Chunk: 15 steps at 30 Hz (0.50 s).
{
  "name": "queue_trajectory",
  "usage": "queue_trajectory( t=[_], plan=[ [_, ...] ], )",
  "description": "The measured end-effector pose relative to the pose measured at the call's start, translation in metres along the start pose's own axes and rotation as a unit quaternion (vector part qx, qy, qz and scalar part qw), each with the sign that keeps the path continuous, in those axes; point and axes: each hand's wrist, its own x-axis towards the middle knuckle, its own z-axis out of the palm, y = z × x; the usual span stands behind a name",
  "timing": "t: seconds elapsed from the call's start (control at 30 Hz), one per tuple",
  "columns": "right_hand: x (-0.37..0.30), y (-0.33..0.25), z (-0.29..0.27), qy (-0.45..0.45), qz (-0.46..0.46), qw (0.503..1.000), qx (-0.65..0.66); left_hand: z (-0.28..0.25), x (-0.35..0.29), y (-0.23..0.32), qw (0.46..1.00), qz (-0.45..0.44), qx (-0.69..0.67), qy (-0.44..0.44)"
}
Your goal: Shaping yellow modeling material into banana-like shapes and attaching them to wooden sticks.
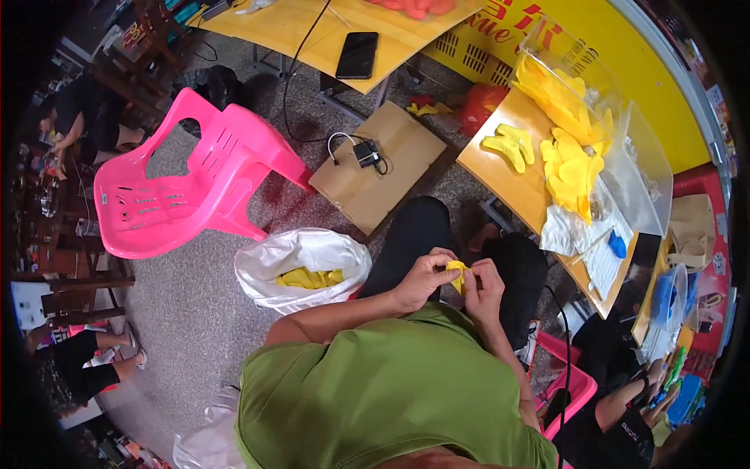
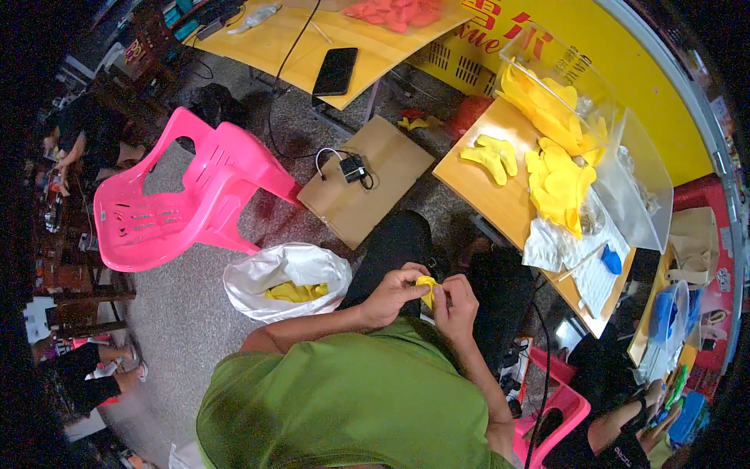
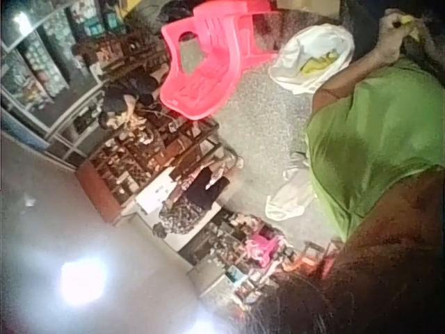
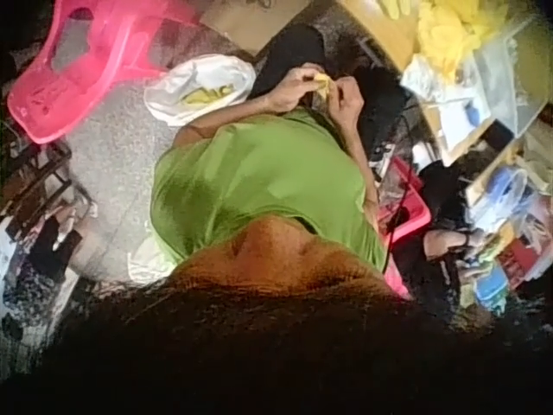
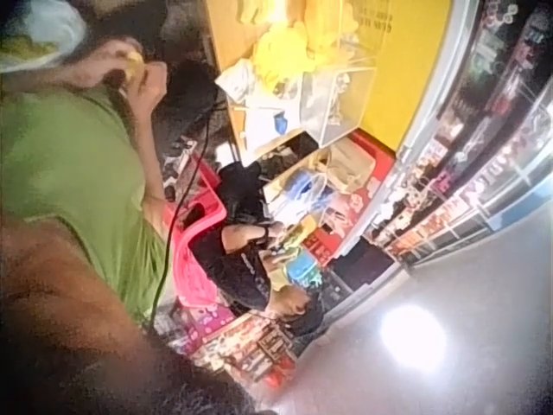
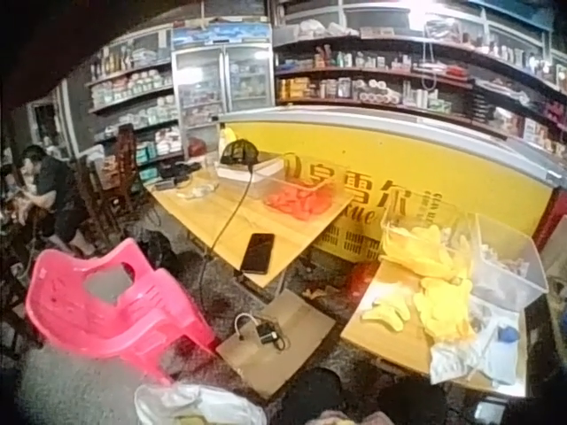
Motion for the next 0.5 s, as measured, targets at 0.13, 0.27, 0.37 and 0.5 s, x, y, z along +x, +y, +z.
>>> queue_trajectory(
  t=[0.13,0.27,0.37,0.5],
  plan=[
    [0.002,-0.006,0.003,0.024,0.141,0.97,0.195,0.001,0.001,0.001,1.0,-0.016,0.011,-0.006],
    [-0.01,0.009,0.007,-0.045,0.196,0.951,0.236,-0.001,-0.003,-0.001,1.0,-0.022,0.022,0.0],
    [-0.014,0.013,0.011,-0.039,0.2,0.954,0.222,0.0,-0.005,-0.001,0.994,0.007,0.109,0.029],
    [-0.015,0.011,0.011,-0.028,0.198,0.962,0.187,0.006,-0.009,0.006,0.986,0.024,0.145,0.078]
  ],
)
